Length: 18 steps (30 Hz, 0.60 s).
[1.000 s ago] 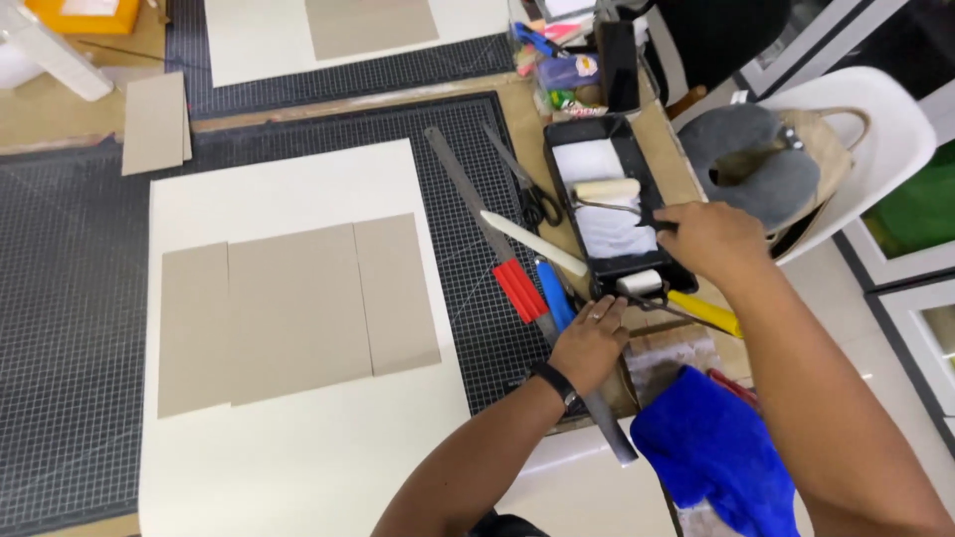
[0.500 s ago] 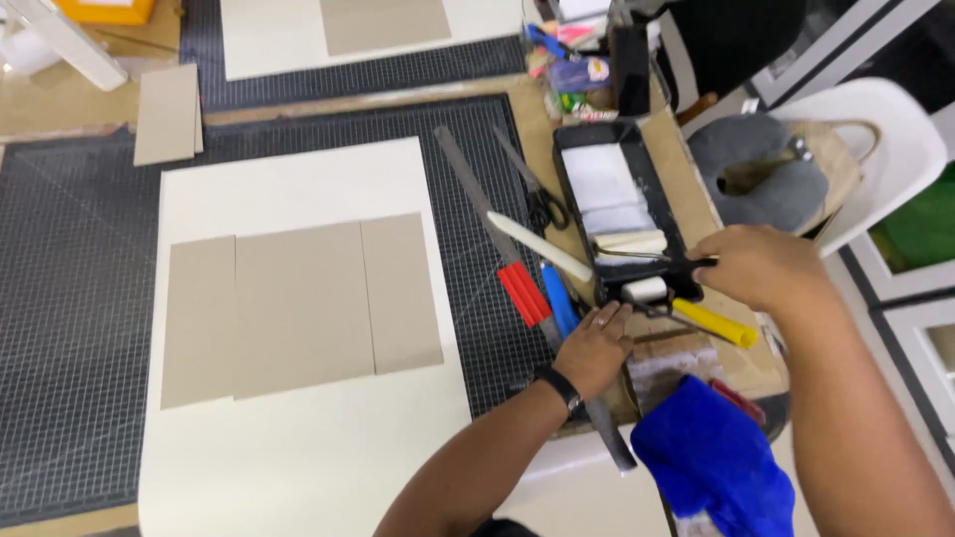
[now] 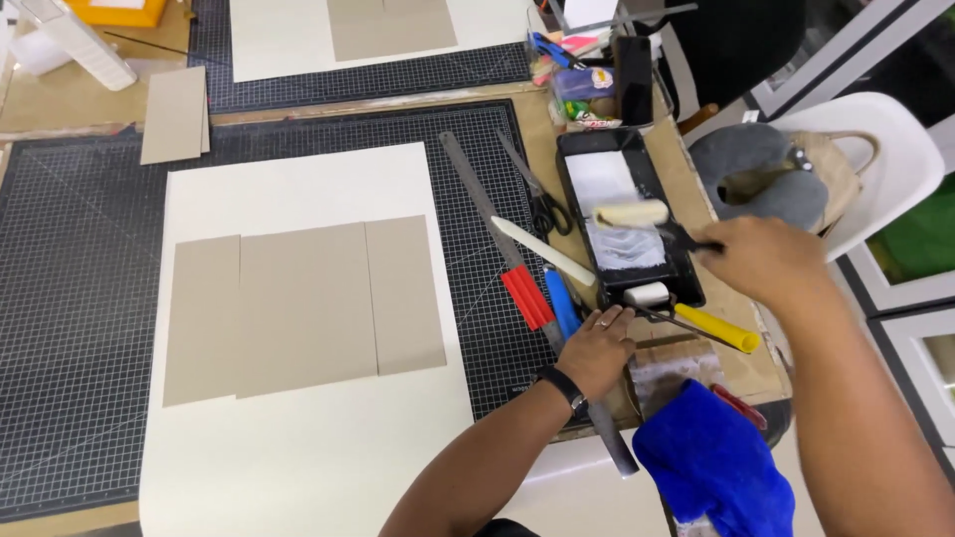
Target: The person arranges cardboard pieces on a white sheet, applies glue using a roller, and uses a scraper to smooth the paper over the cardboard.
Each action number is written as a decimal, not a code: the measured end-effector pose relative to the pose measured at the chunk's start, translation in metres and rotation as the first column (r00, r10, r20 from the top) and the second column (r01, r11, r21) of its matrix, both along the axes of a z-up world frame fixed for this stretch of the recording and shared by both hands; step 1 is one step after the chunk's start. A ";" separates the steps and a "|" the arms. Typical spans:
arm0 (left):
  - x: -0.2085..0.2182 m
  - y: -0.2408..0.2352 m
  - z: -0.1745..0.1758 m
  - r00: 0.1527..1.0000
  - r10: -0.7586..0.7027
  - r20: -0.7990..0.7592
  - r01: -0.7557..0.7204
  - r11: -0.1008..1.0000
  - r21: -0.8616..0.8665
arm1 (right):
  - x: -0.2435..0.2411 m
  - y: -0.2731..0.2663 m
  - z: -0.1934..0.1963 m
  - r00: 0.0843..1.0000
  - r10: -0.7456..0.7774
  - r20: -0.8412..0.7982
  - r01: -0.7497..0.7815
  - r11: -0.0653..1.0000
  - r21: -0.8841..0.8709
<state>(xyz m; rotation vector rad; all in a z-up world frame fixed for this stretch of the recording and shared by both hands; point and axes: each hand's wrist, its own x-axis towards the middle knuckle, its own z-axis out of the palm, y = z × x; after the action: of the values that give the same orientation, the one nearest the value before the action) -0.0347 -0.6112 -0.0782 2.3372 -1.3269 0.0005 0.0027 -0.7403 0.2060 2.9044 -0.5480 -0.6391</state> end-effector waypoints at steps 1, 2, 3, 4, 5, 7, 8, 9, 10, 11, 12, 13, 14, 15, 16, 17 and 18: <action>0.001 -0.001 0.001 1.000 -0.007 -0.014 0.007 1.000 0.011 | -0.006 0.004 0.010 0.994 -0.029 -0.101 0.028 1.000 -0.006; -0.001 0.000 0.003 0.999 -0.008 -0.031 0.008 1.000 0.022 | -0.012 0.010 0.019 0.978 -0.054 -0.203 0.052 0.999 -0.014; -0.003 0.001 0.004 0.999 0.004 -0.037 -0.003 1.000 0.022 | -0.004 0.007 0.008 0.977 -0.042 -0.208 0.040 0.999 -0.015; -0.002 0.001 0.007 0.999 -0.003 -0.052 0.005 0.999 0.036 | 0.005 0.003 -0.003 0.988 -0.012 -0.152 0.010 1.000 -0.014; 0.000 0.002 0.010 0.998 -0.010 -0.068 0.013 0.999 0.049 | 0.013 -0.001 -0.013 0.995 0.019 -0.096 -0.020 1.000 -0.015; -0.004 0.000 0.002 0.998 -0.006 -0.060 0.008 1.000 0.030 | 0.007 -0.009 -0.025 0.999 0.033 -0.041 -0.034 0.999 -0.022; 0.001 -0.002 -0.001 0.999 -0.005 -0.047 0.005 1.000 0.002 | 0.010 -0.013 -0.029 0.999 0.044 0.019 -0.044 0.998 -0.038; 0.009 -0.002 -0.002 0.999 0.013 -0.043 -0.012 1.000 0.003 | 0.009 -0.004 -0.016 0.998 0.061 0.023 -0.061 0.997 -0.037; 0.005 -0.002 -0.003 0.998 -0.003 -0.057 0.005 1.000 0.026 | 0.000 0.004 -0.005 0.994 -0.052 -0.100 0.046 0.997 -0.065; 0.002 -0.003 -0.005 0.997 -0.018 -0.072 0.022 0.999 0.049 | -0.010 0.011 0.006 0.962 -0.168 -0.215 0.148 0.983 -0.108; 0.001 -0.002 -0.002 0.997 -0.015 -0.071 0.019 0.998 0.052 | -0.005 0.011 -0.001 0.963 -0.164 -0.215 0.145 0.984 -0.105; 0.000 -0.001 0.002 0.996 -0.013 -0.087 0.019 0.997 0.068 | 0.000 0.011 -0.007 0.976 -0.117 -0.186 0.103 0.991 -0.083; 0.000 -0.001 0.006 0.995 -0.011 -0.098 0.019 0.996 0.082 | 0.005 0.011 -0.013 0.986 -0.068 -0.152 0.059 0.996 -0.064; 0.002 -0.003 0.000 0.996 -0.007 -0.092 0.015 0.996 0.085 | 0.003 0.003 -0.026 0.987 -0.065 -0.146 0.056 0.997 -0.062; 0.004 -0.004 -0.006 0.995 -0.025 -0.094 0.030 0.998 0.050 | 0.004 -0.003 -0.039 0.996 -0.085 -0.029 0.086 0.996 0.009; 0.007 -0.004 -0.013 0.995 -0.042 -0.094 0.044 0.999 0.016 | 0.007 -0.008 -0.054 0.990 -0.114 0.086 0.107 0.991 0.085; 0.009 0.009 -0.015 0.995 -0.027 -0.097 0.029 0.999 0.021 | 0.000 -0.009 -0.055 0.992 -0.100 0.083 0.092 0.992 0.089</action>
<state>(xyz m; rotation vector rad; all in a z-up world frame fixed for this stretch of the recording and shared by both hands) -0.0256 -0.6019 -0.0932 2.3056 -1.3184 -0.1349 0.0022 -0.7494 0.1507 3.0131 -0.6918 -0.5630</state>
